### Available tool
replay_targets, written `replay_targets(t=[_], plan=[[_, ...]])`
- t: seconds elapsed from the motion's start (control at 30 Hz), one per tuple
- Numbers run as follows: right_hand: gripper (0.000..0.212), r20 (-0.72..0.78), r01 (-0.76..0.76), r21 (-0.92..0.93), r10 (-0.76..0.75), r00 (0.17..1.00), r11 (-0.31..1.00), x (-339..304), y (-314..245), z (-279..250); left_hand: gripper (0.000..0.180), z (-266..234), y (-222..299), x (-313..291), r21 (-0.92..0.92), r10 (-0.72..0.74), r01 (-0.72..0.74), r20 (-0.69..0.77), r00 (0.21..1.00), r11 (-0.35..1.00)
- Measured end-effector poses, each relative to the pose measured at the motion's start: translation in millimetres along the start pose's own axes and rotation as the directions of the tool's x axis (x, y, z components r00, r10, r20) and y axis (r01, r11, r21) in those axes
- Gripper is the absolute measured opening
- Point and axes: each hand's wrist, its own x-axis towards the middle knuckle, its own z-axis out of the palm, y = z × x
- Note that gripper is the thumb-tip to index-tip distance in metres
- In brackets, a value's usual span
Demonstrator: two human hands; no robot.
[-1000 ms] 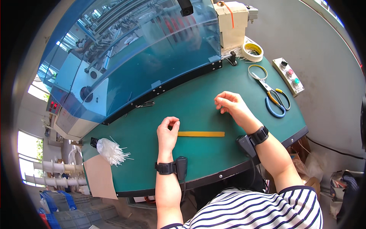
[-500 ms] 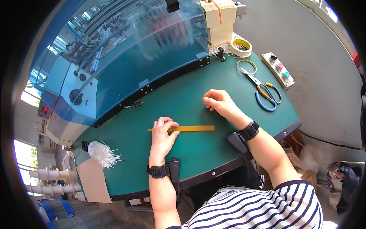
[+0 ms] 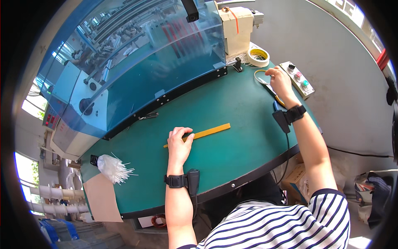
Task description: Assembling copper coils onto a plastic rack and preparing them for processing.
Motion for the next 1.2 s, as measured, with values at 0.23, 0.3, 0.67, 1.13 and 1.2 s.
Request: replay_targets(t=[0.23,0.3,0.67,1.13,1.2], plan=[[0.018,0.223,0.225,-0.276,-0.165,0.961,0.934,12,71,6,0.013,3,-3,2,-0.037,0.043,-0.044,-0.031,0.999,0.998],[0.013,0.126,0.26,-0.253,-0.235,0.964,0.932,7,53,7,0.013,5,-5,1,-0.038,0.033,-0.034,-0.034,0.999,0.999],[0.019,0.099,0.031,-0.105,-0.021,0.995,0.994,0,26,5,0.01,2,-1,4,-0.11,0.025,-0.031,-0.055,0.998,0.993],[0.01,-0.011,0.074,-0.193,-0.077,0.997,0.978,-1,29,14,0.01,7,-4,5,-0.121,0.009,-0.017,-0.071,0.997,0.993],[0.007,-0.161,0.286,0.069,-0.272,0.949,0.956,-19,-17,14,0.01,3,0,3,-0.167,-0.019,0.005,-0.087,0.996,0.986]])
